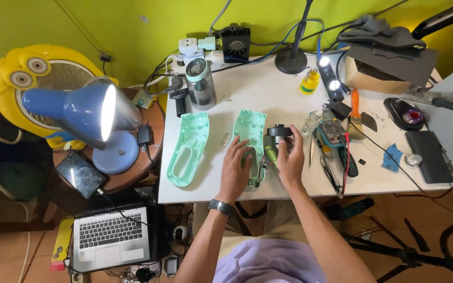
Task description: Manually disassembling a handheld vacuum cleaner to remove its internal components like the motor and battery.
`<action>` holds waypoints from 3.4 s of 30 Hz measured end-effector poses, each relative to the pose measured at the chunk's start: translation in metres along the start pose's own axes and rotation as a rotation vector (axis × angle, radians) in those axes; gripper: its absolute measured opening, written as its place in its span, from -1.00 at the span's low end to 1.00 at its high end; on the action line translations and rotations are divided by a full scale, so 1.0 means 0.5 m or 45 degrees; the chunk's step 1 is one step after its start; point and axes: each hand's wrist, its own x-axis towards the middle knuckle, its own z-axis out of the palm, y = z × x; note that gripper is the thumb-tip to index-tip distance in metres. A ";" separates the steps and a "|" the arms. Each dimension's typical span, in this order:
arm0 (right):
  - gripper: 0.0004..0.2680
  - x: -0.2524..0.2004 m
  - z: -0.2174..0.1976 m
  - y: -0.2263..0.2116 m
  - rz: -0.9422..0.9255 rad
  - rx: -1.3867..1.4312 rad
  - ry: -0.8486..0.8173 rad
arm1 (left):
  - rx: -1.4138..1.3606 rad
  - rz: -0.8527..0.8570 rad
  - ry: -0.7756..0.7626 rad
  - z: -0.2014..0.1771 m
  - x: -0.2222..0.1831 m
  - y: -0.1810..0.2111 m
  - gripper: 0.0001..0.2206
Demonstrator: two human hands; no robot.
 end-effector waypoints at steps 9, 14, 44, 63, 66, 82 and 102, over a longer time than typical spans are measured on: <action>-0.72 -0.034 -0.029 -0.009 -0.373 -0.385 -0.048 | 0.009 -0.047 0.151 0.009 -0.007 -0.038 -0.80; -0.80 -0.049 -0.035 -0.019 -0.574 -0.405 -0.244 | 0.054 -0.056 0.224 0.013 -0.004 -0.043 -0.78; -0.68 -0.039 -0.047 0.065 -0.502 -0.973 -0.443 | -0.020 -0.318 -0.335 0.068 0.000 -0.003 -0.84; -0.65 -0.025 -0.028 0.011 -0.780 -0.530 -0.488 | -0.676 -0.721 -0.385 -0.032 0.043 0.039 -0.62; -0.64 -0.039 -0.033 0.002 -0.682 -0.438 -0.480 | -0.723 -0.759 -0.365 -0.025 0.032 0.035 -0.66; -0.78 -0.041 -0.046 0.015 -0.472 -0.210 -0.294 | -1.108 -0.816 -0.279 -0.021 0.018 0.030 -0.74; -0.90 -0.052 -0.056 -0.036 -0.259 -0.026 -0.220 | -1.144 -0.688 -0.357 0.008 0.031 0.011 -0.31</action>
